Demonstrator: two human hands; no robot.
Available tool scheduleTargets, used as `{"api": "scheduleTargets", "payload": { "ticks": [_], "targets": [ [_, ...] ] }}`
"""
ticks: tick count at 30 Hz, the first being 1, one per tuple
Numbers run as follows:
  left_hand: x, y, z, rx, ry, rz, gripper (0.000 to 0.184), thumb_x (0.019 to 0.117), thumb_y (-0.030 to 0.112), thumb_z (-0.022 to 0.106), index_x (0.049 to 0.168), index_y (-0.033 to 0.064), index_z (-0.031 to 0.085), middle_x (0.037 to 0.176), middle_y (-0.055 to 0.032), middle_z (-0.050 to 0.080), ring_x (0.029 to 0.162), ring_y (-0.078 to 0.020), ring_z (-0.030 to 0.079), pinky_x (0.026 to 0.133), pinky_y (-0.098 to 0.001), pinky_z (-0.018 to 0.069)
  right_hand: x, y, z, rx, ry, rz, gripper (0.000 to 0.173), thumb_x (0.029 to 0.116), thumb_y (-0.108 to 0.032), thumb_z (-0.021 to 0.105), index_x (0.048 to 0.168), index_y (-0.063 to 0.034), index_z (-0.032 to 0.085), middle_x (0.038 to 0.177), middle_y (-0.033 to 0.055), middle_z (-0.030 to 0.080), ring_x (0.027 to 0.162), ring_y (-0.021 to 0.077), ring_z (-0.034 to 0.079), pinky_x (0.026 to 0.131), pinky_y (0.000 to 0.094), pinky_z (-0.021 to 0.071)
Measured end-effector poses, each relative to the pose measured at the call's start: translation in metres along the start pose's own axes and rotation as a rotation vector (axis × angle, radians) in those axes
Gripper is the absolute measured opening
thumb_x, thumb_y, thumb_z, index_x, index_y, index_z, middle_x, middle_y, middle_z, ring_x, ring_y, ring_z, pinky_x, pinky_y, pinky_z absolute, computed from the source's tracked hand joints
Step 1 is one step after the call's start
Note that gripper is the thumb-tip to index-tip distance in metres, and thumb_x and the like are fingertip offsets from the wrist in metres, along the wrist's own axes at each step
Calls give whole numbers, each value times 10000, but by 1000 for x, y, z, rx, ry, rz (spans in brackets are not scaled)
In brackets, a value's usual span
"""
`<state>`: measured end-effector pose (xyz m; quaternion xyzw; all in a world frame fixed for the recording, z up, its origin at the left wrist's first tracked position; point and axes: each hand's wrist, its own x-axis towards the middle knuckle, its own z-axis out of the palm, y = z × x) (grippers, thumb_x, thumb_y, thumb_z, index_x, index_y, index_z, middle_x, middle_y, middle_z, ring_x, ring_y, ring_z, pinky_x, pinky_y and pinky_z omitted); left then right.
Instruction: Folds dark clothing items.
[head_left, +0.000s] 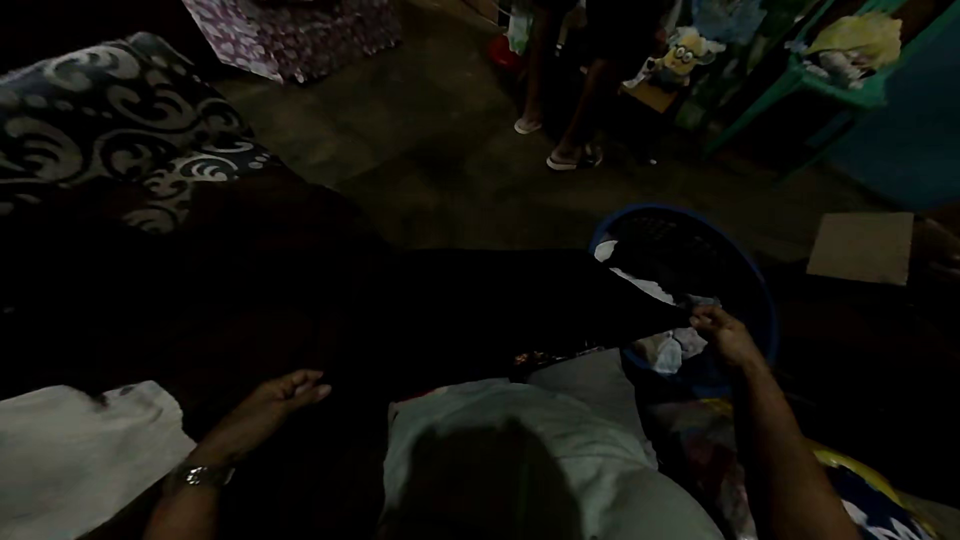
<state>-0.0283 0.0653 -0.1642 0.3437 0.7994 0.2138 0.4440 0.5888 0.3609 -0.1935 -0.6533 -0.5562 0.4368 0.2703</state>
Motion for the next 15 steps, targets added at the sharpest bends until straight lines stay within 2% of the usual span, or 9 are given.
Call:
{"api": "scheduleTargets", "payload": {
  "ticks": [2,3,5,6,8,10,11,13,15],
  "targets": [
    [2,2,-7,-51,-58,37,379,951,65,670,1314,19,570,1012,-48,654,859,-52,597,808,-262,509,9,-15,1,4,25,-36,240,1019,-23,528,1238,74,540,1075,116,580,877,86,556,797,264,497],
    [4,5,-17,-60,-93,68,423,907,28,702,1311,35,574,989,-24,677,840,-38,627,783,-239,534,14,-28,-1,-13,21,-64,267,1020,-31,529,1265,75,530,1101,130,583,896,102,573,817,285,519],
    [9,19,-43,-65,-110,173,437,875,-14,677,1294,60,576,970,26,696,813,4,641,733,-187,544,25,-64,-7,-67,38,-124,334,1024,-55,536,1339,53,507,1180,168,591,931,143,605,821,328,543],
    [11,31,-57,-72,-56,225,397,895,-19,635,1281,56,579,957,31,695,798,12,637,713,-176,543,31,-88,-9,-88,59,-149,355,1035,-54,536,1374,34,483,1214,186,587,957,164,603,843,352,535],
    [17,62,-79,-93,145,313,292,970,-34,590,1259,2,577,975,-49,664,800,-49,608,732,-245,526,51,-123,-10,-132,111,-262,395,1040,-45,541,1421,6,451,1232,212,581,983,206,592,870,392,509],
    [29,92,-94,-27,368,420,267,1013,45,570,1275,-3,554,1024,-67,631,814,-31,569,755,-250,510,73,-153,-7,-156,164,-382,453,1031,-41,549,1467,20,442,1351,280,565,1120,283,611,970,426,497],
    [34,107,-98,0,482,440,265,1034,109,555,1276,-1,548,1048,-84,621,827,-35,552,768,-267,500,81,-169,-4,-139,187,-412,453,1029,-36,547,1466,27,448,1389,285,545,1169,293,603,1005,420,484],
    [42,130,-106,-30,614,453,313,1063,163,529,1307,-33,528,1182,-184,598,955,-141,553,888,-394,472,92,-193,2,-73,235,-427,416,1021,-44,567,1424,17,487,1338,232,572,1105,221,601,966,366,491],
    [46,139,-114,-13,685,483,323,1060,200,528,1309,-5,534,1180,-146,597,958,-96,553,891,-346,472,97,-204,0,0,266,-382,414,1002,-92,618,1394,-30,503,1224,145,599,992,141,597,892,336,518]
  ]
}}
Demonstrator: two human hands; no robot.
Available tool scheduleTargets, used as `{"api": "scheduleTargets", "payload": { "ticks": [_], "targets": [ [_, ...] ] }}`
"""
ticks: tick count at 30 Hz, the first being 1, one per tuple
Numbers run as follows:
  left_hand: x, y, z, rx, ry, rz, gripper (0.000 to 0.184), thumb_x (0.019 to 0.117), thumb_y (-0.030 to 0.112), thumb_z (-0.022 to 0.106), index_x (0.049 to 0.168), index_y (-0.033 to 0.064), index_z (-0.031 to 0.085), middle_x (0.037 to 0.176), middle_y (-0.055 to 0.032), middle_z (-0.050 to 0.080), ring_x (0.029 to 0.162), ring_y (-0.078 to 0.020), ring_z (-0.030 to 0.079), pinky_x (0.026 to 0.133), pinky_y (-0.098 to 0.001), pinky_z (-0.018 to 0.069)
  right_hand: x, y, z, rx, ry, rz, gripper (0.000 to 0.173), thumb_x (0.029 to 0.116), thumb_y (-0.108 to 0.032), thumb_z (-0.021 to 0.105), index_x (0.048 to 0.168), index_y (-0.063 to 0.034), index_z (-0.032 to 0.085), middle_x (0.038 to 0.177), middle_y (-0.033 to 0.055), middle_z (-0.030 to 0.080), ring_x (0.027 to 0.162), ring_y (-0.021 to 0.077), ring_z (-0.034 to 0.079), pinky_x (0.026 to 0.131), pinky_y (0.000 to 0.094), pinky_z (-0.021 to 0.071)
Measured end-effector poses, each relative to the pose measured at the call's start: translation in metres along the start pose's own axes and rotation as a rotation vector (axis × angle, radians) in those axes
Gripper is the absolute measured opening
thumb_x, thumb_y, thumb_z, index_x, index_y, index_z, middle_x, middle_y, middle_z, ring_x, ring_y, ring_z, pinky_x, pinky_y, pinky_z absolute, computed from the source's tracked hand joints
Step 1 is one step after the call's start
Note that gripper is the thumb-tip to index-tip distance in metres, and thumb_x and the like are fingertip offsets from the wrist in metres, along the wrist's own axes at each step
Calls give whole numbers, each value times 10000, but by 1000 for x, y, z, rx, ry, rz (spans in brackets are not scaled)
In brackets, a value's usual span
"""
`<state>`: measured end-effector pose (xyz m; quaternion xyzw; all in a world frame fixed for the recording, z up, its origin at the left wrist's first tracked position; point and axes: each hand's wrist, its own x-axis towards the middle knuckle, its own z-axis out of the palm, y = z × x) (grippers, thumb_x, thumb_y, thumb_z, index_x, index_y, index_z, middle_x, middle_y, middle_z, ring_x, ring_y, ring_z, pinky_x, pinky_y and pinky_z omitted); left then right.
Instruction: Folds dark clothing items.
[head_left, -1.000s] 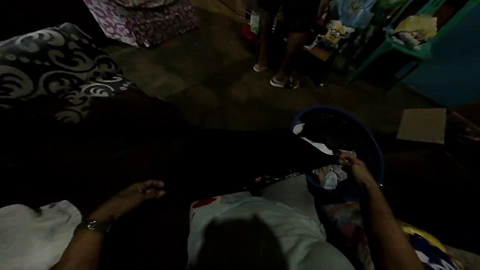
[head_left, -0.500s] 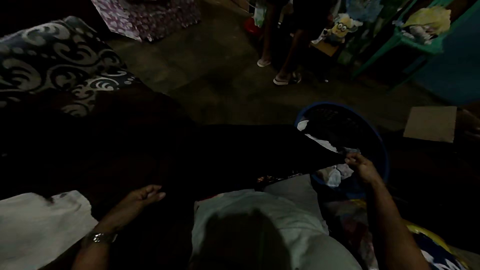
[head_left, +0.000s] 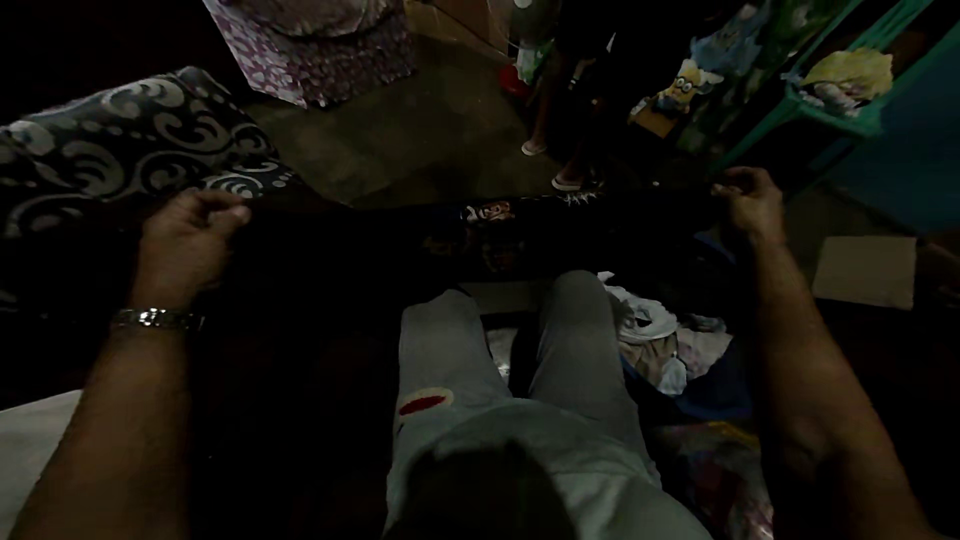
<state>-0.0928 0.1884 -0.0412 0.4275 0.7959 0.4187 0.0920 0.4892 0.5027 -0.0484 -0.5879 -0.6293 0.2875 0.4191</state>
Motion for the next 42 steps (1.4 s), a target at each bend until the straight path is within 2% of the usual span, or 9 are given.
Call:
{"api": "scheduleTargets", "payload": {
  "ticks": [3,6,10,13,22,27,29,32,42],
  "targets": [
    [-1,-20,-13,94,-32,112,315,1050,231,545,1277,13,562,1140,-162,617,939,-153,585,865,-405,496,-14,-6,-20,-67,2,59,459,1005,-161,641,1431,-86,490,1161,123,610,941,146,594,860,375,522],
    [-42,-16,-15,156,-209,25,250,1019,38,575,1240,-78,567,1114,-280,622,958,-338,610,879,-569,485,-57,4,-42,-189,-108,71,438,1043,-128,579,1443,2,456,1304,251,581,1076,293,604,943,492,496],
    [-102,-72,14,182,-522,-147,152,1004,54,610,1133,-10,658,1016,-152,679,883,-209,641,836,-458,526,-119,91,-42,-184,-299,187,304,1020,-33,558,1304,77,545,1207,205,610,1000,182,611,884,345,525],
    [-137,-90,34,169,-630,-182,187,1008,48,608,1158,-52,660,1050,-196,678,913,-231,632,869,-452,504,-163,146,-41,-84,-303,262,243,1007,-12,548,1233,74,578,1068,146,621,875,128,600,788,311,534],
    [-182,-80,25,107,-594,-200,213,1001,47,600,1160,-75,671,1115,-213,691,982,-219,655,920,-420,509,-194,150,-68,-2,-221,240,163,984,43,539,1121,80,618,1007,63,640,873,14,597,815,192,514],
    [-198,-92,43,105,-692,-245,196,996,32,615,1160,-50,683,1086,-183,694,956,-202,645,900,-411,513,-185,170,-45,-295,-486,352,251,1046,-28,514,1233,99,623,1214,248,647,1088,264,638,984,410,506],
    [-194,-94,49,154,-754,-247,230,1005,72,623,1203,-33,677,1193,-207,668,1084,-267,637,980,-452,491,-175,165,-25,-534,-604,363,315,1065,-109,525,1316,60,613,1316,296,609,1224,408,598,1068,546,448],
    [-178,-80,59,233,-697,-181,289,1024,130,613,1249,-50,645,1343,-286,574,1257,-416,558,1069,-562,429,-166,127,11,-600,-552,116,357,1070,-169,519,1333,53,612,1355,339,552,1250,482,549,1067,580,435],
    [-91,-55,138,196,-396,119,466,1047,80,504,1494,-37,438,1601,-237,355,1460,-436,368,1176,-610,301,-191,-23,201,-267,-727,-582,326,1043,-243,577,1215,8,693,1219,224,652,1178,388,610,1025,514,497]
  ]
}}
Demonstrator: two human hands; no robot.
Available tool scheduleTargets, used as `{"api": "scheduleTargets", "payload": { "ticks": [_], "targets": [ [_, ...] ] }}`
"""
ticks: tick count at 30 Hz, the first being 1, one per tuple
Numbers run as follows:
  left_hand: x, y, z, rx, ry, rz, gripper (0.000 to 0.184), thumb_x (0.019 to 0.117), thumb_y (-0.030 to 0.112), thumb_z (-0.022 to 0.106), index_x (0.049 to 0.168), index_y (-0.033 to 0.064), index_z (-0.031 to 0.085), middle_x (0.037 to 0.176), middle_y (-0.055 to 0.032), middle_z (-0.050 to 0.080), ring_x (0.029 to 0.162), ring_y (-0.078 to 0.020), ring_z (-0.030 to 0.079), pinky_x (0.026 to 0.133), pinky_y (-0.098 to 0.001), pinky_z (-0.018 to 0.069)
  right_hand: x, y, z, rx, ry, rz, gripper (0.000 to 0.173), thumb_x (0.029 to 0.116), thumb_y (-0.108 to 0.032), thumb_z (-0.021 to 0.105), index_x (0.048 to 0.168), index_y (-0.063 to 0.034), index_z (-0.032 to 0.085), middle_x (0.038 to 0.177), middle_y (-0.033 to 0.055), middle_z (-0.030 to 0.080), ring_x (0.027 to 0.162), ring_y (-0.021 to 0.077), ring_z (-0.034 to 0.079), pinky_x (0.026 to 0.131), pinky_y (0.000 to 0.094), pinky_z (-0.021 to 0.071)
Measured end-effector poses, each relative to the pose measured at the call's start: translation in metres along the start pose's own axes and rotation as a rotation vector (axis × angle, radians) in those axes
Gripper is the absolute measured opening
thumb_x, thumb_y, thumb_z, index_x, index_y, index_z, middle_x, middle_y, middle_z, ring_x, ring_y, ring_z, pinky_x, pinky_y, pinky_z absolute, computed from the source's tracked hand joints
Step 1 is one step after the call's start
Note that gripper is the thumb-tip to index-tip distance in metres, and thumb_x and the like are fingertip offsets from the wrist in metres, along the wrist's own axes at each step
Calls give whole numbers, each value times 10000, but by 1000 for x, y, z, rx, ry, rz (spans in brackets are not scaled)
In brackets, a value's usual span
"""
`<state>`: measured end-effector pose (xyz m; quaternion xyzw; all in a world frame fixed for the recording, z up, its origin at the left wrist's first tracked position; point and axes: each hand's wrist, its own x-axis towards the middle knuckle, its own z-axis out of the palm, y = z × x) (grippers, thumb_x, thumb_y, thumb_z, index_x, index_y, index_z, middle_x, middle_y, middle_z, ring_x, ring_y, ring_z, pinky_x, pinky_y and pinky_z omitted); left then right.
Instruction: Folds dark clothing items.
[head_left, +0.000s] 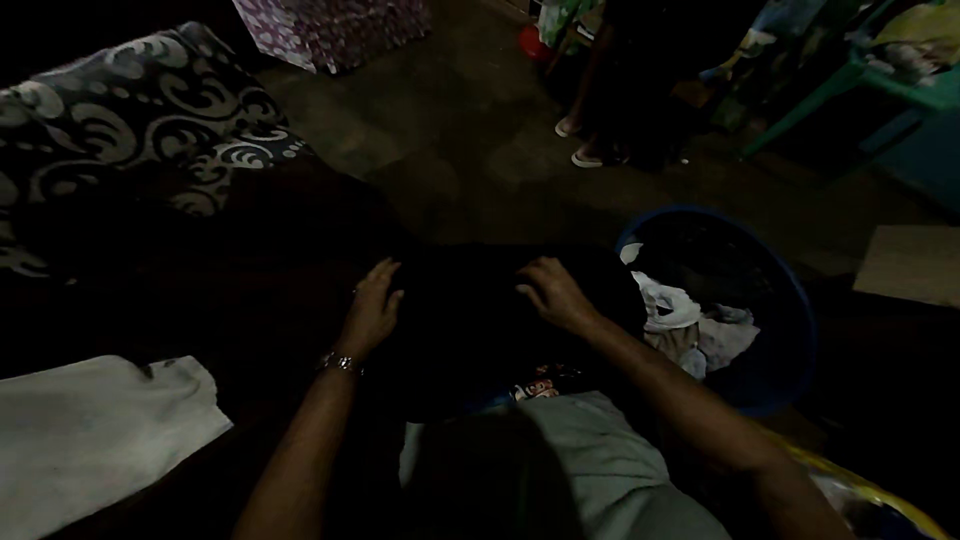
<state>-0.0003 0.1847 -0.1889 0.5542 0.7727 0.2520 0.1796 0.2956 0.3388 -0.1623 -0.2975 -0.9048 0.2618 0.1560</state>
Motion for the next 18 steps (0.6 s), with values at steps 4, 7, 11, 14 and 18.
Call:
{"api": "scheduleTargets", "payload": {
  "ticks": [4,7,11,14,18],
  "targets": [
    [23,0,5,-58,-26,20,497,1057,76,461,1544,13,390,1625,-182,344,1500,-395,310,1197,-611,249,46,-35,30,110,-46,-33,353,1048,-239,576,1308,-11,646,1235,215,647,1187,386,604,1018,517,501],
    [30,0,7,-98,-68,25,469,1059,91,445,1522,17,432,1603,-178,383,1491,-385,327,1198,-603,248,67,-49,42,180,-84,34,398,1034,-283,609,1326,-13,636,1241,220,641,1197,397,587,1026,536,485],
    [30,2,11,-103,-54,16,425,1045,50,463,1466,10,504,1525,-199,475,1436,-420,390,1165,-618,290,86,-60,49,296,-188,167,380,1021,-318,635,1226,-3,690,1235,212,640,1212,395,565,1053,576,434],
    [29,5,11,-110,-55,7,430,1043,47,465,1470,12,499,1519,-204,477,1427,-439,390,1147,-641,296,95,-60,51,398,-194,227,275,1032,-229,619,1137,8,712,1199,191,658,1190,369,575,1050,574,417],
    [25,11,8,-79,-53,-34,427,1046,65,459,1468,23,509,1512,-191,492,1431,-433,390,1137,-654,285,103,-60,46,504,-186,326,216,1043,-182,595,1105,-10,709,1127,155,690,1063,261,645,950,462,509]
  ]
}}
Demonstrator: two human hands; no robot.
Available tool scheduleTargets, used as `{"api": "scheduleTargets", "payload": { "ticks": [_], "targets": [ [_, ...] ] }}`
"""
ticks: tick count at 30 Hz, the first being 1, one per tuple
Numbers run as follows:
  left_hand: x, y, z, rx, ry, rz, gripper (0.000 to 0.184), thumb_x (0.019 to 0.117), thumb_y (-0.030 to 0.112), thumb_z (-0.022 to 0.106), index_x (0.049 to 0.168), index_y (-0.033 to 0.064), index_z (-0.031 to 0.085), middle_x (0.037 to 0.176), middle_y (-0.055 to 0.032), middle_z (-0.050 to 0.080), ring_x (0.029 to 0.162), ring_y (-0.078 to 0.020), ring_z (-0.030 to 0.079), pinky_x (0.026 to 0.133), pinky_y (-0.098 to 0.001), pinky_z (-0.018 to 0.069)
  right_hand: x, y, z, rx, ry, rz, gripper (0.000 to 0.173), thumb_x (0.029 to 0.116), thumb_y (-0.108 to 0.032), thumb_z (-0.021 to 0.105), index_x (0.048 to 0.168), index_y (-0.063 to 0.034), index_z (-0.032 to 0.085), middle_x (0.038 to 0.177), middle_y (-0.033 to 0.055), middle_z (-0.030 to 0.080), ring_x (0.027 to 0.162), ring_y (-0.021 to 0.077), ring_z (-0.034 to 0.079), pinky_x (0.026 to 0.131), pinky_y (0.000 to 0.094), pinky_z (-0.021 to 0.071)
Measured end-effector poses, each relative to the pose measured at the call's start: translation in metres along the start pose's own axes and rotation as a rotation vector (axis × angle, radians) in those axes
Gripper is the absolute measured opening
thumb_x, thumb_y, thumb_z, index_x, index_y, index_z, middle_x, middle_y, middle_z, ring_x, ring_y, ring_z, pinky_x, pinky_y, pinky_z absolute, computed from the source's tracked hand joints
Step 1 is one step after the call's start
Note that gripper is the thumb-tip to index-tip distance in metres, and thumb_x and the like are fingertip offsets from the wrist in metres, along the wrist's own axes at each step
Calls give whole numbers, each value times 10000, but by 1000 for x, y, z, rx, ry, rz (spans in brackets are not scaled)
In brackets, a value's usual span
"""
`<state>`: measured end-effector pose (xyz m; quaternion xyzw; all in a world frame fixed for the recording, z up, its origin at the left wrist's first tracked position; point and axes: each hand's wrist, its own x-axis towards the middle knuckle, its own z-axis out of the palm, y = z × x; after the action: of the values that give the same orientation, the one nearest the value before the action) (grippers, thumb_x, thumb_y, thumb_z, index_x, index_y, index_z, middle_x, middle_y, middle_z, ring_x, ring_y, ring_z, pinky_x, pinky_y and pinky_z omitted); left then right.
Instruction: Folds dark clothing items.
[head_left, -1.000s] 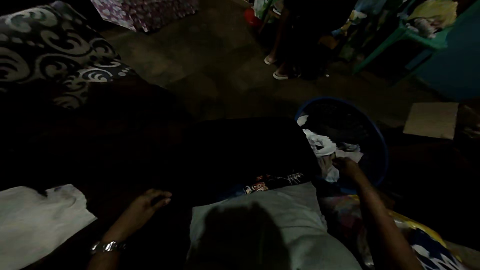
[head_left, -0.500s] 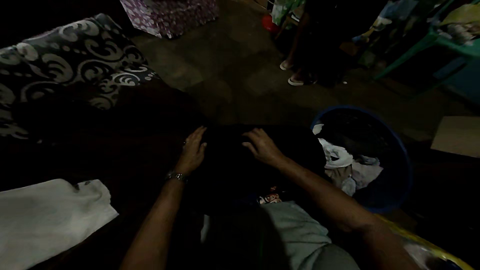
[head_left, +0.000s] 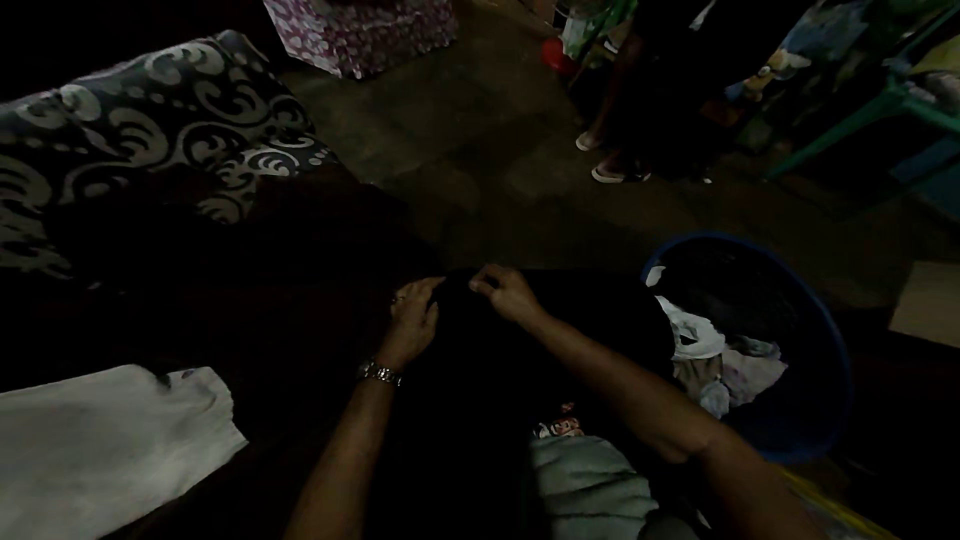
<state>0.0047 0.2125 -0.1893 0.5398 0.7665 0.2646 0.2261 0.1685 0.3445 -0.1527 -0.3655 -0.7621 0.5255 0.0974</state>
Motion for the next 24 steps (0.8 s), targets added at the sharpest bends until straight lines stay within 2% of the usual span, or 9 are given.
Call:
{"api": "scheduleTargets", "payload": {
  "ticks": [4,7,10,12,14,15,17,20,24],
  "targets": [
    [0,5,-5,32,-49,-62,421,1069,121,447,1478,41,505,1517,-196,484,1440,-445,366,1140,-663,266,5,1,-14,-419,-3,-26,286,1079,-173,483,1222,16,642,1176,206,682,1129,341,654,1026,528,471],
    [0,-1,-5,-14,-55,-64,436,1067,130,463,1494,40,480,1525,-198,473,1443,-421,375,1159,-638,266,13,9,-36,-602,56,-112,308,1072,-174,474,1227,45,625,1173,226,674,1123,380,654,1010,560,470],
    [1,-15,-3,-115,33,-20,434,1036,175,556,1444,31,521,1474,-209,516,1403,-389,441,1153,-587,334,21,-5,-70,-558,296,-69,409,1106,-257,421,1104,69,668,1033,253,702,999,419,695,868,585,531],
    [4,-24,-2,-145,64,35,381,1030,200,577,1364,16,582,1423,-182,566,1360,-339,500,1137,-540,383,28,-11,-92,-450,463,-97,391,1080,-252,500,980,88,664,959,250,672,900,389,676,801,550,525],
    [6,-27,-2,-151,72,60,355,1021,191,595,1328,11,608,1402,-166,587,1342,-314,520,1133,-511,397,29,-17,-102,-413,391,-182,240,1038,-131,576,1140,72,652,1194,266,605,1027,374,657,901,501,552],
    [6,-26,-3,-152,67,55,354,1015,174,602,1324,2,610,1403,-177,583,1342,-327,515,1133,-514,391,27,-17,-98,-412,296,-235,260,1015,-89,602,1233,46,642,1273,273,573,1070,370,651,924,482,561],
    [7,-22,-5,-147,51,41,352,1014,155,605,1327,-5,610,1394,-199,582,1338,-356,509,1131,-528,386,21,-10,-77,-424,121,-350,256,997,-136,650,1177,43,685,1179,260,625,1039,367,659,923,493,557],
    [7,-20,-4,-123,37,35,337,1020,151,587,1320,1,619,1370,-199,600,1321,-361,523,1121,-535,393,10,-9,-46,-475,-126,-269,293,1006,-296,661,1062,-15,727,1054,162,687,1013,311,660,945,511,516],
    [5,-15,-5,-116,18,-7,330,1029,123,568,1332,1,613,1383,-203,590,1336,-362,513,1133,-531,386,5,-12,-27,-462,-166,-148,301,1013,-301,627,1027,-20,734,1032,150,707,1026,298,654,980,529,460]
  ]
}}
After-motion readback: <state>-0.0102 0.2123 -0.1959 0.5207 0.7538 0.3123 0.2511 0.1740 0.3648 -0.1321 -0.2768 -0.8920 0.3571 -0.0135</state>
